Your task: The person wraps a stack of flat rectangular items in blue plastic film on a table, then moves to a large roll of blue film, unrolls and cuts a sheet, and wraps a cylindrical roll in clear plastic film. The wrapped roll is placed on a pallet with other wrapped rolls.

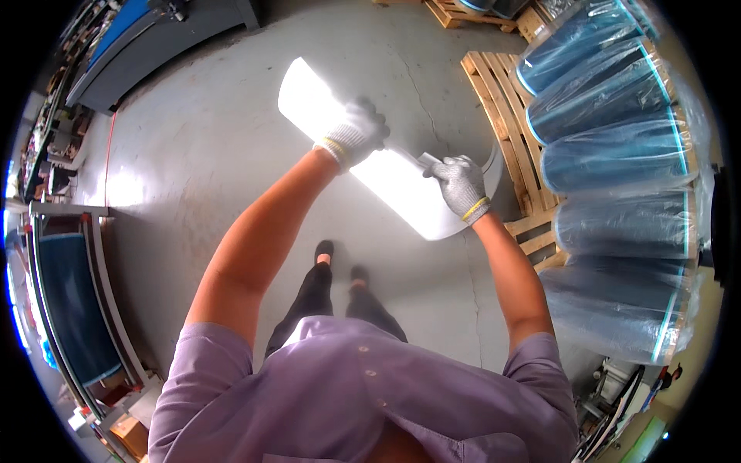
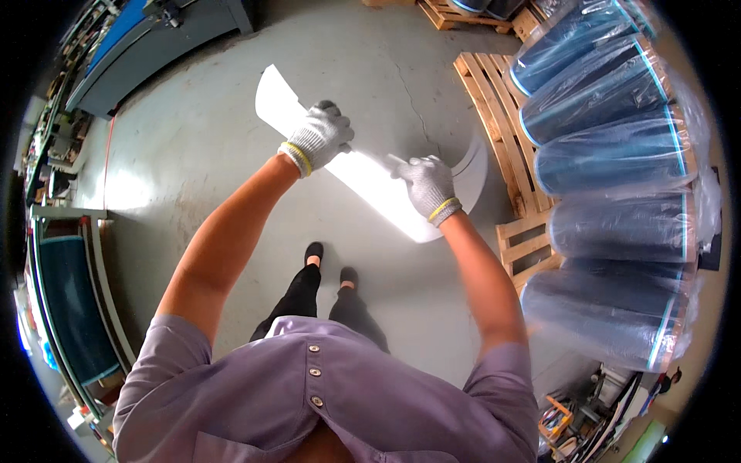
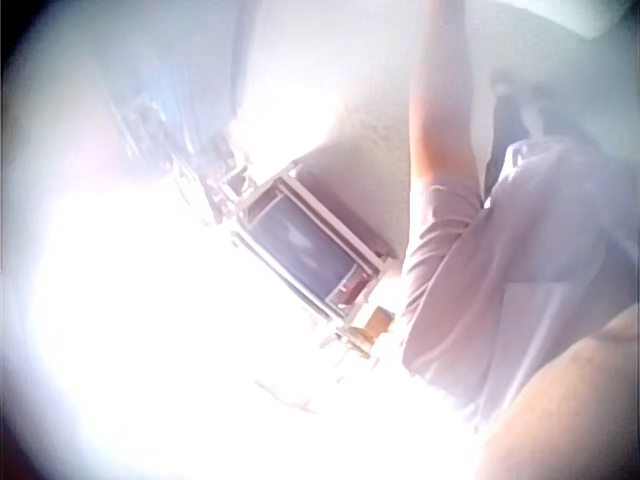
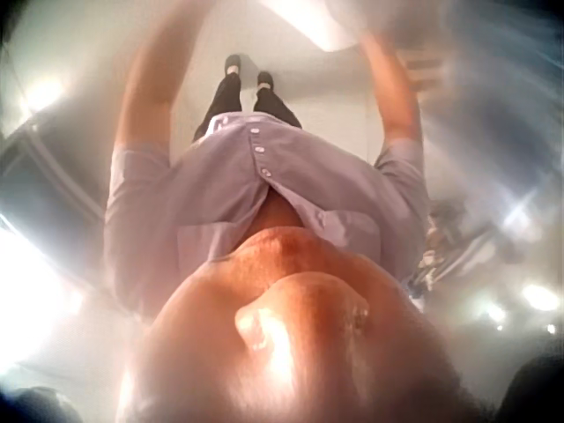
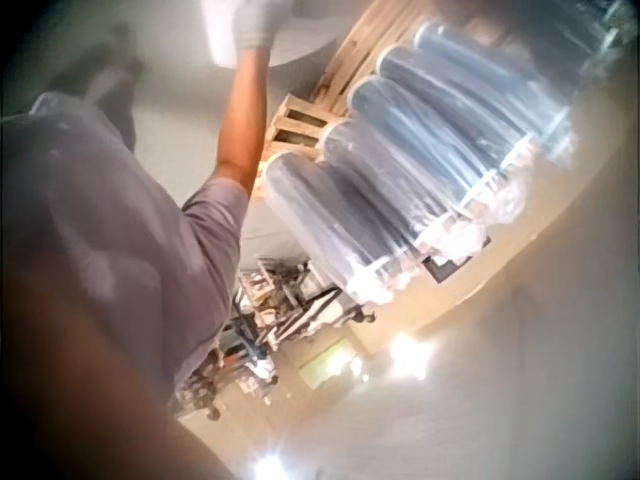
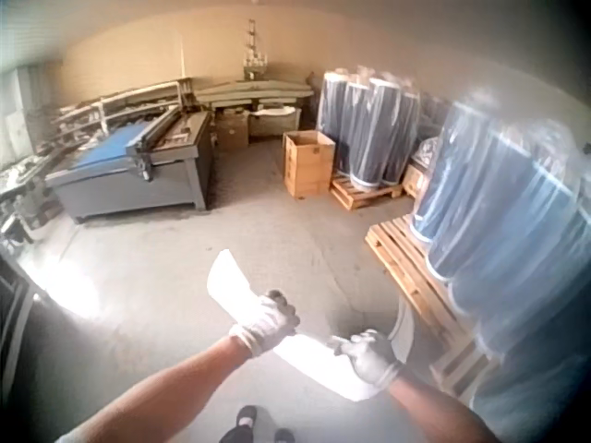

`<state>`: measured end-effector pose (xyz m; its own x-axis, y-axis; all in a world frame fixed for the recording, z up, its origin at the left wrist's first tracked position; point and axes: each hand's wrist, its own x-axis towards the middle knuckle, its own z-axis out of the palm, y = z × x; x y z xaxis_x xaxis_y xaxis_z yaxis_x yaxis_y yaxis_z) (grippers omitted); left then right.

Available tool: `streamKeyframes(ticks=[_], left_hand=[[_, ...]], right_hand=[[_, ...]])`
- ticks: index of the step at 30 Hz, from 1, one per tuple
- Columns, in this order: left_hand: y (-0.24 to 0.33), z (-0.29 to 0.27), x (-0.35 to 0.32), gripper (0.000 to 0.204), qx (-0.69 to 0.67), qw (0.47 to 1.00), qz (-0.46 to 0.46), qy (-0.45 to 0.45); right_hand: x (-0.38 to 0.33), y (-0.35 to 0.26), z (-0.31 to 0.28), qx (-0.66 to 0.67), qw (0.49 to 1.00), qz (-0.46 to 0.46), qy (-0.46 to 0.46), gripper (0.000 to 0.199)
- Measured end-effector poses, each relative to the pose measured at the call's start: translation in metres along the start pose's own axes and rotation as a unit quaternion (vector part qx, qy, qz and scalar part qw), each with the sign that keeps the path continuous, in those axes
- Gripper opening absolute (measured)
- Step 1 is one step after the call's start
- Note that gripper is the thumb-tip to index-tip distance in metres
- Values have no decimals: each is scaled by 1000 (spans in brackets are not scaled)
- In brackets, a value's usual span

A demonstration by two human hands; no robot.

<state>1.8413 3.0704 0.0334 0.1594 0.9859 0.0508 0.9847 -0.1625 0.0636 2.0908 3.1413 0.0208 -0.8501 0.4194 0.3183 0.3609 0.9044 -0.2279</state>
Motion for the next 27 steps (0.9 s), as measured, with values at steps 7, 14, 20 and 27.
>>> streamKeyframes(ticks=[7, 14, 20, 27], left_hand=[[40, -29, -72, 16, -48, 987, -55, 141], [35, -83, -161, 14, 9, 968, -159, 196], [8, -123, -278, 6, 43, 939, -256, 227], [-18, -137, -480, 34, 111, 900, -291, 304]], right_hand=[[25, -32, -37, 188, 977, 74, -66, 50], [94, -126, -30, 284, 948, 5, -146, 32], [123, -247, -30, 275, 935, -145, -172, 31], [140, -452, -1, 161, 942, -263, -136, 23]])
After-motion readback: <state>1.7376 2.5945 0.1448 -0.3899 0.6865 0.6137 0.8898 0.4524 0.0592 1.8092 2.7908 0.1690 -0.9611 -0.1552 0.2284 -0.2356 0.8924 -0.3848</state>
